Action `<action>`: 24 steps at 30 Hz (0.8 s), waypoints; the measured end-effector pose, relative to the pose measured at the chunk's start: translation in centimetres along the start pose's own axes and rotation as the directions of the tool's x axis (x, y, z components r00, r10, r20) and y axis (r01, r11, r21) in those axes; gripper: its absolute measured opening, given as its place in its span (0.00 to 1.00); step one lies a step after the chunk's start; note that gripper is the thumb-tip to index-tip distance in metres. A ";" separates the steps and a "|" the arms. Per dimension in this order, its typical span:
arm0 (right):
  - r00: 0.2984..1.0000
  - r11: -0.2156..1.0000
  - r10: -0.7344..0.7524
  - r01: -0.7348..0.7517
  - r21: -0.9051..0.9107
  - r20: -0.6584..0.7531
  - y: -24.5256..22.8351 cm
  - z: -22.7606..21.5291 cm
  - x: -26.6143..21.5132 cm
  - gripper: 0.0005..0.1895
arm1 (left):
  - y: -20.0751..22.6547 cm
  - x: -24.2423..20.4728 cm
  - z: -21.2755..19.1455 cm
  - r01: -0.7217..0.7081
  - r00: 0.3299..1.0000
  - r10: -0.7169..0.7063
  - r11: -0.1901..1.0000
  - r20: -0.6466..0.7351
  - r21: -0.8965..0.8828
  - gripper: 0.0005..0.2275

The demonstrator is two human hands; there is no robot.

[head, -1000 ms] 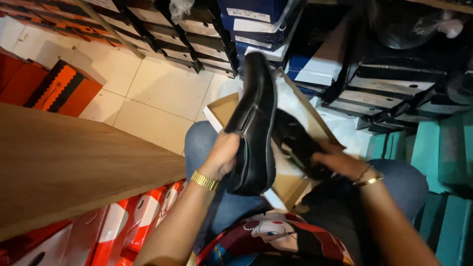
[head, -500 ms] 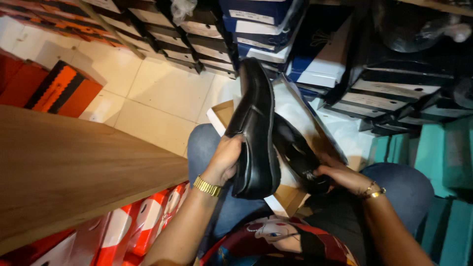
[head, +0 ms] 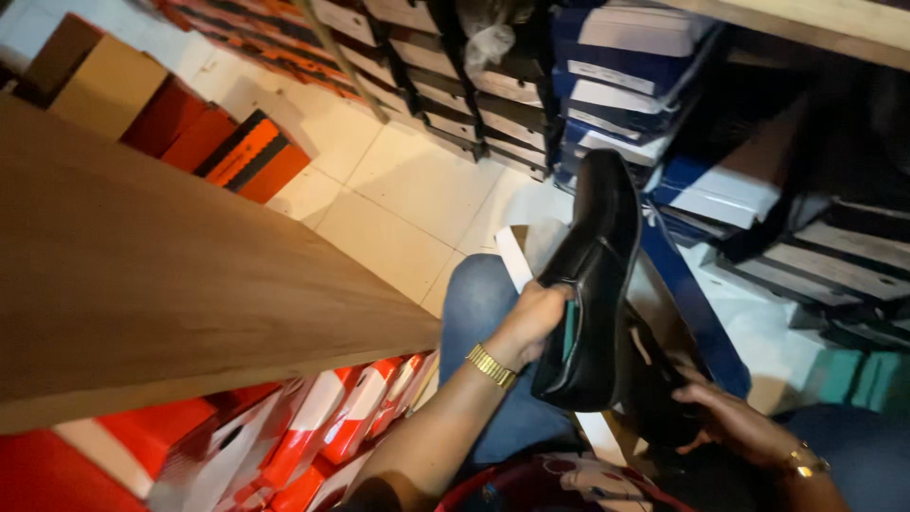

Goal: The person sits on the floor and opens several blue and white shoe boxes. They remove black shoes, wipe them with a cloth, and place them back into the boxes. The person handles multiple shoe boxes and shoes, repeatedly opening and closing the boxes while cleaning the shoes.

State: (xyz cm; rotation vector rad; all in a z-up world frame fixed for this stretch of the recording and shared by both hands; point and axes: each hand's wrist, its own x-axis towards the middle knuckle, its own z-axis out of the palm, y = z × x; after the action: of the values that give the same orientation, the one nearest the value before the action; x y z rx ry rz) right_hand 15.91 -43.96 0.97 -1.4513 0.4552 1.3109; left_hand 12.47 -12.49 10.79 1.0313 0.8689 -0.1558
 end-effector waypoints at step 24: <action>0.589 0.652 -0.670 0.175 -0.738 -0.452 -4.9 -1.1 -0.3 0.35 | -0.1 -1.4 -2.8 -0.040 0.999 0.039 0.999 0.027 0.012 0.22</action>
State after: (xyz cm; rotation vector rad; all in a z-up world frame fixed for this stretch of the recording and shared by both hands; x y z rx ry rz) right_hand 20.37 -43.33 3.20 -2.4733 0.0582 0.4064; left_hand 9.87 -10.68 11.05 1.0551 0.8234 -0.1415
